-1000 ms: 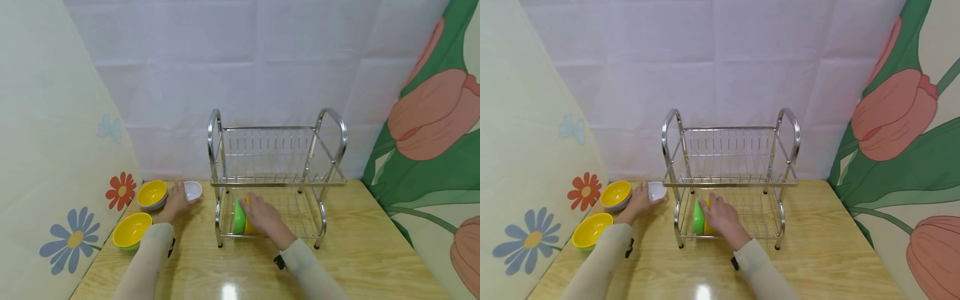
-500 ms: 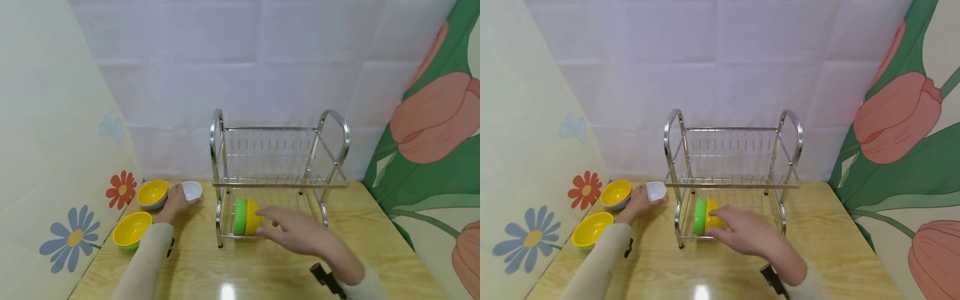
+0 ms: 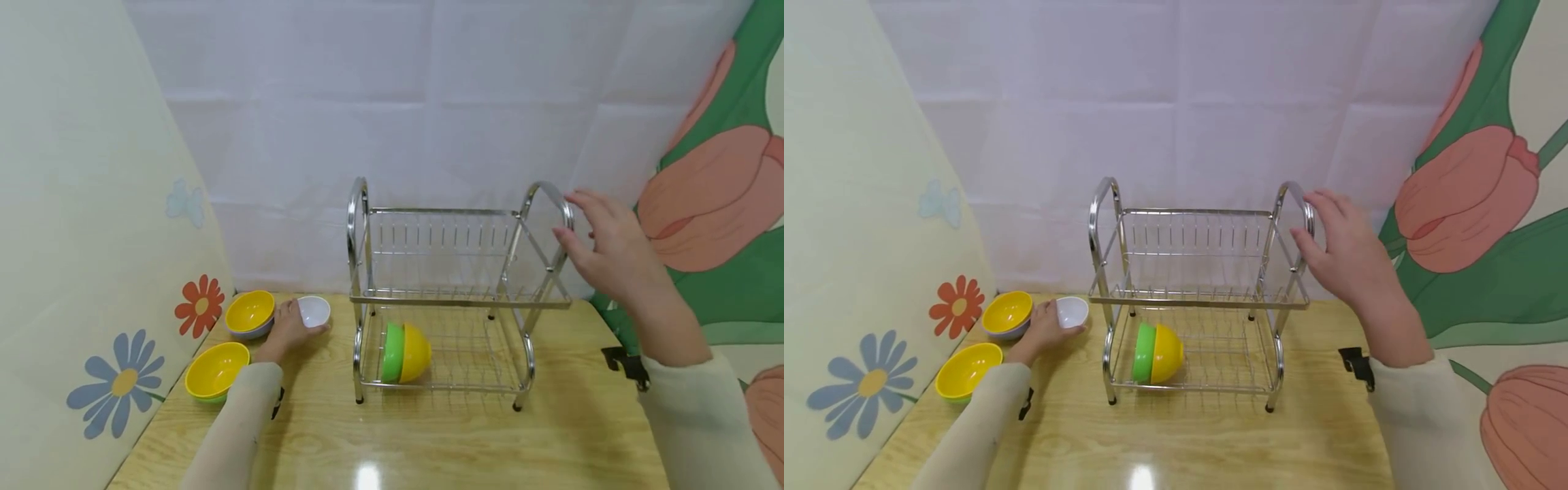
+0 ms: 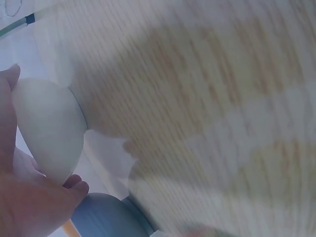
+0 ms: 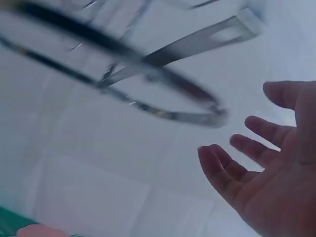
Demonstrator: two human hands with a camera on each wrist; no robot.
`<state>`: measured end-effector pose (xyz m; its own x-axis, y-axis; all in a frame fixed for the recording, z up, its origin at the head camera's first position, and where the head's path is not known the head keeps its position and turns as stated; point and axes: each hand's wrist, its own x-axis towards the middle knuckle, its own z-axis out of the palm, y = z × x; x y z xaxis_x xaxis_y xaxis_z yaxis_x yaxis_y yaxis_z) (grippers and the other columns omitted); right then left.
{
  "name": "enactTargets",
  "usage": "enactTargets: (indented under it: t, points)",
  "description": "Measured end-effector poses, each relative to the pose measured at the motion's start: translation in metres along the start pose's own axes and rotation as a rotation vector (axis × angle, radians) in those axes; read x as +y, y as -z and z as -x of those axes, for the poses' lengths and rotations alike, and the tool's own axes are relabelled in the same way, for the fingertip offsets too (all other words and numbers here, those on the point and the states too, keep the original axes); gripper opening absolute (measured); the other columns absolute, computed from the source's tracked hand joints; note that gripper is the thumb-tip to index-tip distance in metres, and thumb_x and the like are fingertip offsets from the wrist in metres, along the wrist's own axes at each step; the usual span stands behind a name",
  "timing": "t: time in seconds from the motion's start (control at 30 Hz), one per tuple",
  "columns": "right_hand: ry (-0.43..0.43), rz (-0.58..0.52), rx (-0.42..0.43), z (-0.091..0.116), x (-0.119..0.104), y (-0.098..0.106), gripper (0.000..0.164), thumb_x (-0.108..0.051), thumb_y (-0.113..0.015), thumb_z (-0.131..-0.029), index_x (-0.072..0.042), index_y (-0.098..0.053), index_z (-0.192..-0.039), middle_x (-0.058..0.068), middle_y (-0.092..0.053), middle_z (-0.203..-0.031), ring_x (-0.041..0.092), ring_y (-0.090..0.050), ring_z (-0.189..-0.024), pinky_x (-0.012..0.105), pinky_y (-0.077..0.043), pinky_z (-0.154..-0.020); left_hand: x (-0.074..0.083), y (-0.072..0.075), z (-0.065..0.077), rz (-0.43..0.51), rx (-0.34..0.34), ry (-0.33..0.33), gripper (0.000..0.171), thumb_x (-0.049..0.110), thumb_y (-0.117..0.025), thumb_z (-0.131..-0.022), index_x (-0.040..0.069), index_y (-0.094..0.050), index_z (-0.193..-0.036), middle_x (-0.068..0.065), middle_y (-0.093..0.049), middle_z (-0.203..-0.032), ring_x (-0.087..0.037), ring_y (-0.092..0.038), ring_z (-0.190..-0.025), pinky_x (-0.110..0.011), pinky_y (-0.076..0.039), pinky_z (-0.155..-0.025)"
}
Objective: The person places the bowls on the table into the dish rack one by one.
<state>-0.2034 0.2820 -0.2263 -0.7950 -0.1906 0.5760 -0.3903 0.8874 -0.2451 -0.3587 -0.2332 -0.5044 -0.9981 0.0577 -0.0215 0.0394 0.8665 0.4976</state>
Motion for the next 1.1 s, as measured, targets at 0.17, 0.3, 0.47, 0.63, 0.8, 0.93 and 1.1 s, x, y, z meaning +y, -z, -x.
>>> enactTargets:
  t: [0.17, 0.3, 0.47, 0.63, 0.8, 0.93, 1.1]
  points:
    - [-0.002, -0.050, -0.129, -0.018, 0.031, -0.012, 0.065, -0.029, -0.050, -0.107, 0.001, -0.024, -0.159, 0.030, -0.017, -0.163, 0.053, -0.016, -0.148, 0.072, -0.017, -0.114, -0.007, -0.006, -0.003, 0.013, 0.033, -0.011, 0.123, 0.057, -0.077, -0.080, -0.014, -0.010, -0.154, -0.039, -0.014, -0.156, -0.057, -0.013, -0.143, -0.067, -0.026, -0.116]
    - [0.016, -0.082, -0.144, -0.024, 0.038, -0.021, 0.067, -0.029, -0.047, -0.108, -0.001, -0.017, -0.161, 0.030, -0.014, -0.164, 0.051, -0.015, -0.149, 0.069, -0.015, -0.117, -0.009, -0.010, -0.003, 0.027, 0.039, -0.004, 0.124, 0.060, -0.076, -0.080, -0.013, -0.010, -0.155, -0.038, -0.012, -0.157, -0.056, -0.011, -0.144, -0.067, -0.024, -0.116]
    - [0.037, -0.044, -0.122, -0.026, 0.038, -0.026, 0.064, -0.029, -0.044, -0.109, -0.007, -0.017, -0.162, 0.020, -0.012, -0.168, 0.048, -0.017, -0.150, 0.067, -0.017, -0.118, -0.008, -0.009, 0.000, 0.039, 0.048, 0.003, 0.131, 0.069, -0.076, -0.077, -0.012, -0.010, -0.156, -0.037, -0.010, -0.158, -0.055, -0.009, -0.146, -0.068, -0.023, -0.116]
    - [0.043, -0.024, -0.094, -0.025, 0.038, -0.030, 0.060, -0.027, -0.042, -0.109, -0.009, -0.019, -0.162, 0.018, -0.016, -0.168, 0.052, -0.032, -0.140, 0.071, -0.028, -0.109, -0.006, -0.006, 0.001, 0.009, 0.056, -0.006, 0.132, 0.071, -0.074, -0.076, -0.013, -0.010, -0.155, -0.039, -0.011, -0.158, -0.057, -0.009, -0.146, -0.067, -0.021, -0.117]
    - [0.051, -0.018, -0.042, -0.025, 0.039, -0.034, 0.057, -0.026, -0.041, -0.109, -0.008, -0.024, -0.161, 0.018, -0.021, -0.166, 0.051, -0.032, -0.142, 0.072, -0.030, -0.106, -0.006, -0.005, -0.001, -0.020, 0.061, -0.012, 0.136, 0.077, -0.070, -0.075, -0.014, -0.009, -0.155, -0.040, -0.011, -0.158, -0.057, -0.009, -0.146, -0.067, -0.018, -0.118]
    - [0.081, -0.011, 0.016, -0.027, 0.039, -0.040, 0.055, -0.024, -0.043, -0.108, -0.007, -0.029, -0.159, 0.019, -0.028, -0.163, 0.051, -0.038, -0.138, 0.072, -0.034, -0.102, -0.007, -0.003, 0.000, -0.027, 0.059, -0.012, 0.136, 0.077, -0.070, -0.074, -0.014, -0.010, -0.155, -0.040, -0.013, -0.158, -0.056, -0.012, -0.146, -0.066, -0.020, -0.118]
    - [0.121, -0.004, 0.102, -0.029, 0.038, -0.048, 0.051, -0.021, -0.044, -0.107, -0.006, -0.036, -0.156, 0.018, -0.035, -0.160, 0.051, -0.049, -0.125, 0.071, -0.040, -0.097, -0.006, 0.001, 0.004, -0.033, 0.054, -0.011, 0.130, 0.071, -0.073, -0.077, -0.015, -0.013, -0.154, -0.040, -0.015, -0.158, -0.055, -0.015, -0.144, -0.066, -0.021, -0.118]
